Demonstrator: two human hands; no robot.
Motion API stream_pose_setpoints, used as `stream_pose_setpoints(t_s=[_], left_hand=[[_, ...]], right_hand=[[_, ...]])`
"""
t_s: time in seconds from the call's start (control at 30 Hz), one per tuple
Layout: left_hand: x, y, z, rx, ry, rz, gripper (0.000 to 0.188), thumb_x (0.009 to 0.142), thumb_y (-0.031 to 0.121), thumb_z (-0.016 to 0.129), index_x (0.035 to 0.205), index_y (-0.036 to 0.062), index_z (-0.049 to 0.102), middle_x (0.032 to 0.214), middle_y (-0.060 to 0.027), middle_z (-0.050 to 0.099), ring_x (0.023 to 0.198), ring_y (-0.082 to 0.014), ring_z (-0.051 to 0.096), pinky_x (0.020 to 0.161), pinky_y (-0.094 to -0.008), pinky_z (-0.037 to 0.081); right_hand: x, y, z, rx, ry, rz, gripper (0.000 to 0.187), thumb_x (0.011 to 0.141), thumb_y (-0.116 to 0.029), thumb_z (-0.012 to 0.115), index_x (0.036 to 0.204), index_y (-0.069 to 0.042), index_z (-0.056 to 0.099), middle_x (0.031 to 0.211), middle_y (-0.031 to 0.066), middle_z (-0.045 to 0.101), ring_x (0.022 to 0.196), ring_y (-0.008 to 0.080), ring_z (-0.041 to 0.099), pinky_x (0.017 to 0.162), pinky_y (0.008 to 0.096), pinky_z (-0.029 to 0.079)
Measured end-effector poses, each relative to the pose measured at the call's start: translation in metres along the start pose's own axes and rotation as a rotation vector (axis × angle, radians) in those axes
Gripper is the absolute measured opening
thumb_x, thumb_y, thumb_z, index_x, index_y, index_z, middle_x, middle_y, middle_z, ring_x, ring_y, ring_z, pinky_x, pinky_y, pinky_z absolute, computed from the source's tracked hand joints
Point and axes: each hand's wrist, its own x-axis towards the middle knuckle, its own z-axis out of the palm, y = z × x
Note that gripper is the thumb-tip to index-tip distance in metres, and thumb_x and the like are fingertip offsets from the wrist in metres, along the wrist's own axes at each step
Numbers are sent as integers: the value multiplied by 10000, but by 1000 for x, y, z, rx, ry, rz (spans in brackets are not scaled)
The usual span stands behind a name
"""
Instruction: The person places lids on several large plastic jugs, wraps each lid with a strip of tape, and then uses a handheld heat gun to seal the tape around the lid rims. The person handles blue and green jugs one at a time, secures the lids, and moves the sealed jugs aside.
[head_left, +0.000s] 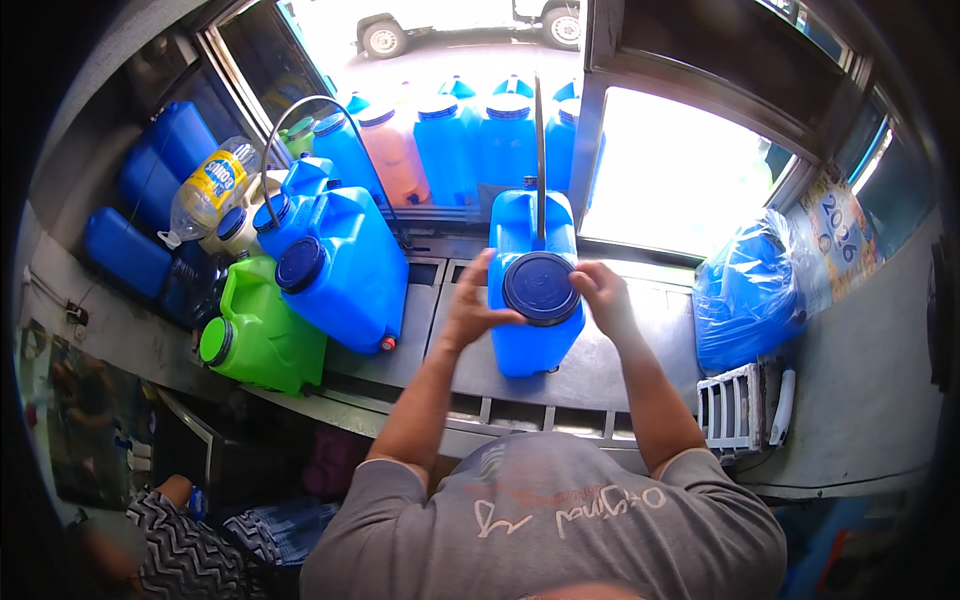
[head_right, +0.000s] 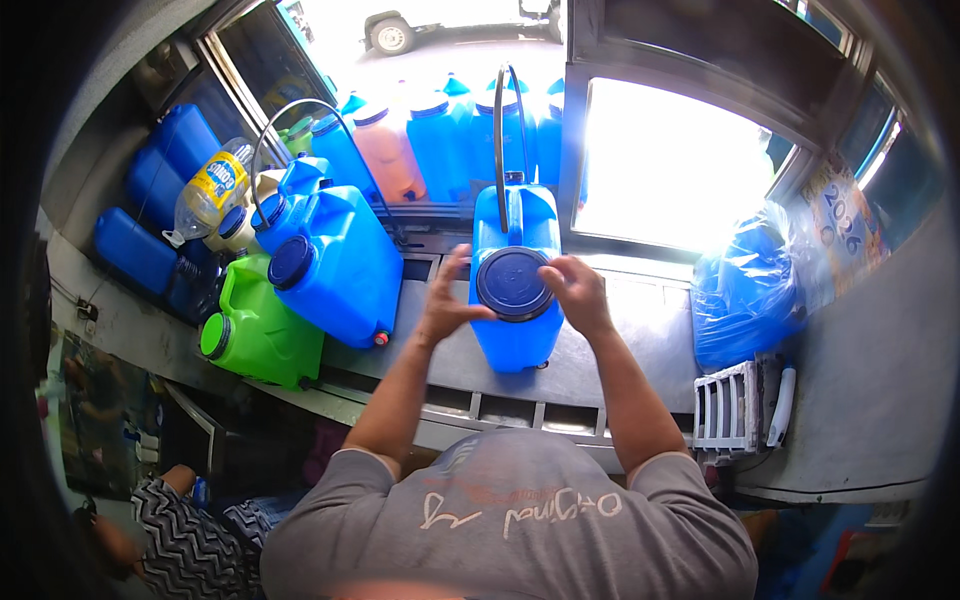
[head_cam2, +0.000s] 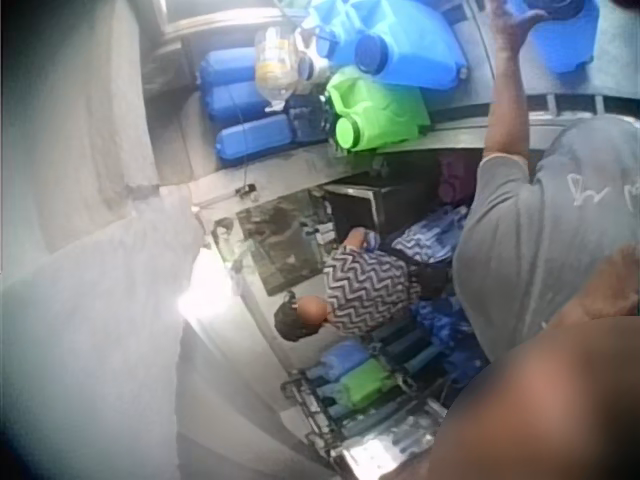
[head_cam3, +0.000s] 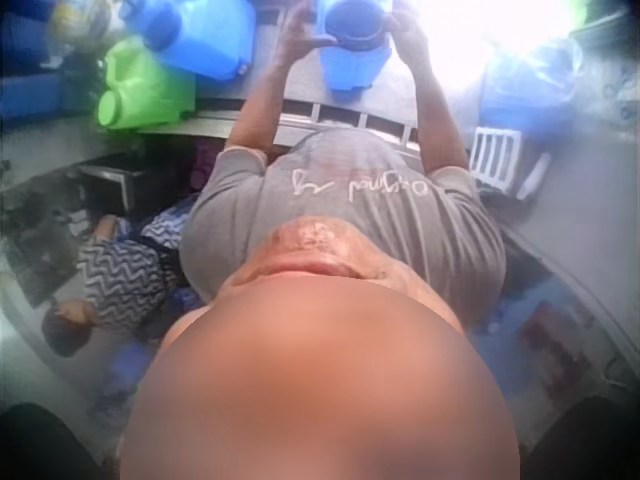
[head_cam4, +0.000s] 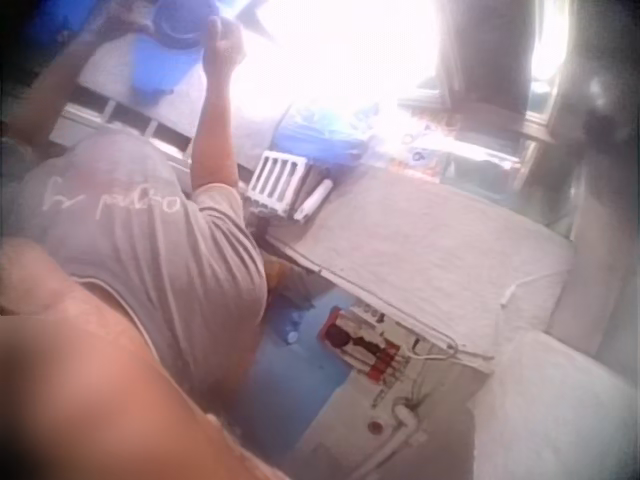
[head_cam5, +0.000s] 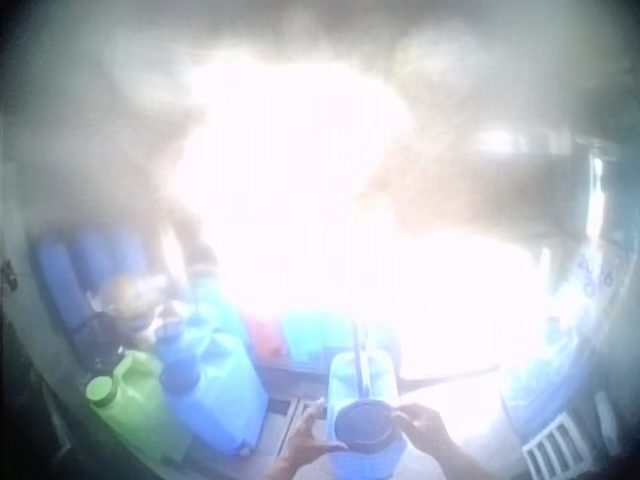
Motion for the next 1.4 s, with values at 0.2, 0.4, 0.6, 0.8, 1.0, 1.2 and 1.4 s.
stream_pose_setpoints(t_s=[0.2,0.4,0.6,0.8,1.0,1.2,1.4], left_hand=[[-9,3,26,344,31,164,1187,661,537,889,1567,79,274,1483,-231,454,1396,-376,436,1123,-493,396],[-4,-8,-5,14,227,-395,1079,649,433,937,1505,92,377,1341,-197,603,1286,-305,572,1081,-456,456],[-3,-2,31,208,78,93,1230,596,428,961,1573,106,287,1382,-177,587,1317,-296,543,1125,-411,413],[-8,-31,-9,94,111,-262,1259,577,492,956,1571,92,297,1422,-192,538,1362,-315,492,1148,-425,384],[-8,-31,38,129,14,5,1379,486,611,949,1573,98,272,1521,-203,421,1465,-388,319,1195,-479,301],[0,-33,9,-11,-139,-68,1383,496,530,971,1592,113,237,1543,-182,402,1452,-323,366,1198,-461,311],[-3,-42,21,157,-153,59,1480,423,585,967,1596,98,205,1623,-196,244,1508,-402,214,1229,-486,248]], right_hand=[[29,-15,16,124,10,-212,459,994,-426,596,1190,-20,683,1238,175,665,1126,291,647,994,393,478],[-5,0,5,229,62,192,517,943,-502,657,1077,-4,696,927,79,700,853,148,636,794,308,517],[19,5,20,132,54,-164,668,967,-612,554,1247,-14,655,1218,189,658,1171,296,608,1025,396,448],[-1,1,1,162,-26,172,631,974,-572,563,1242,-8,655,1271,209,644,1220,328,603,1057,405,438],[29,-1,30,61,-74,-178,641,934,-548,628,1243,13,641,1304,227,615,1251,360,577,1079,422,426],[2,-22,27,-192,-110,-180,1025,767,-767,666,1399,24,504,1433,303,462,1371,451,433,1150,501,336],[28,-49,16,-724,-474,-481,1210,626,-807,744,1521,-79,379,1540,305,323,1431,493,312,1182,565,259]])
